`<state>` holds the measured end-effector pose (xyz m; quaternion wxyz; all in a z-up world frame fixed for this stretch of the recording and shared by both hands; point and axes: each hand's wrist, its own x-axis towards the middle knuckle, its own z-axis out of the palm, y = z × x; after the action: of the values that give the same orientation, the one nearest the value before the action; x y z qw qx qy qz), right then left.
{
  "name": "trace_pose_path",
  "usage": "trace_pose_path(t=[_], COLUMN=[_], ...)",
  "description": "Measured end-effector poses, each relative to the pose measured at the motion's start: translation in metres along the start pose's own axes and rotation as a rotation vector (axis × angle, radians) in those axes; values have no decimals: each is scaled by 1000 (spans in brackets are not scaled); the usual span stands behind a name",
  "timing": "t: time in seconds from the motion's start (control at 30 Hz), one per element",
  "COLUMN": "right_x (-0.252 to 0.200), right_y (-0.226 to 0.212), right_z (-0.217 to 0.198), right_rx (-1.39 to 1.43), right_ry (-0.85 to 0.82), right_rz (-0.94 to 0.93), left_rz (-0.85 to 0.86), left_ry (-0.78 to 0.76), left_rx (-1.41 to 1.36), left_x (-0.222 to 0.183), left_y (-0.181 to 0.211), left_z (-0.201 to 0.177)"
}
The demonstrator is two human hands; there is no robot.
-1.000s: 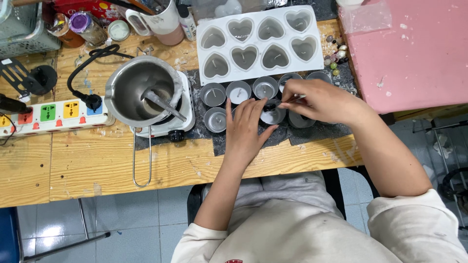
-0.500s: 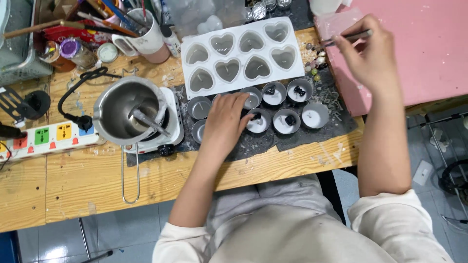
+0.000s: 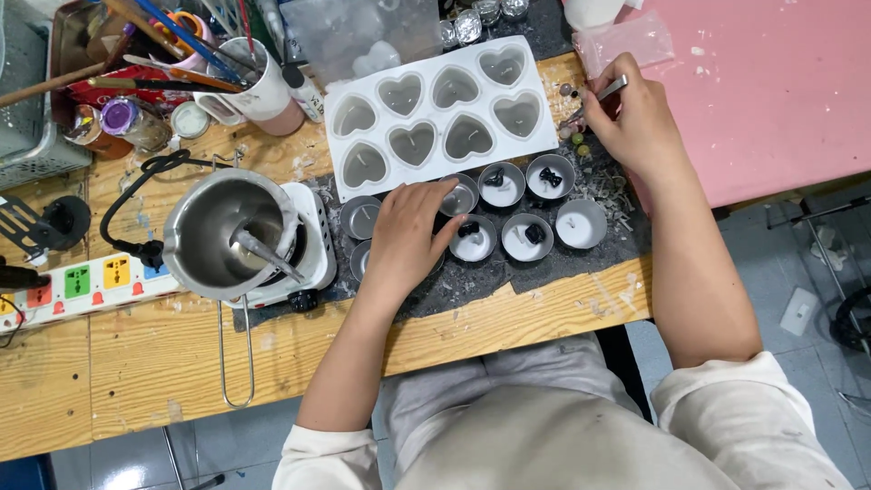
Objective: Preparing small candle tins by inserting wicks and adding decorative elements.
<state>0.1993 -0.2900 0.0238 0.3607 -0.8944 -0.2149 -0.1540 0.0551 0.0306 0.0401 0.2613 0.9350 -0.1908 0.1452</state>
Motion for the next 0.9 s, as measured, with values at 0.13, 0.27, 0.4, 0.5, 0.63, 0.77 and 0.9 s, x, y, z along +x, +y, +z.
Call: trace_pose_path(t=[0.13, 0.27, 0.4, 0.5, 0.63, 0.77, 0.9], right_x=[-1, 0, 1, 2, 1, 1, 0], right_y=[6, 9, 5, 8, 13, 16, 10], right_z=[5, 6, 5, 7, 11, 13, 10], right_rx=[5, 11, -3, 2, 9, -13, -19], right_ry=[-1, 7, 29, 32, 24, 13, 15], right_rz=[-21, -57, -33, -29, -41, -26, -9], left_rz=[-14, -13, -23, -28, -35, -37, -57], left_ry=[-17, -4, -7, -11, -15, -18, -33], left_rx=[9, 15, 2, 12, 8, 24, 25], left_x=[-1, -1, -2, -3, -2, -3, -3], left_y=[0, 1, 0, 0, 0, -2, -1], left_z=[-3, -5, -6, -5, -6, -5, -5])
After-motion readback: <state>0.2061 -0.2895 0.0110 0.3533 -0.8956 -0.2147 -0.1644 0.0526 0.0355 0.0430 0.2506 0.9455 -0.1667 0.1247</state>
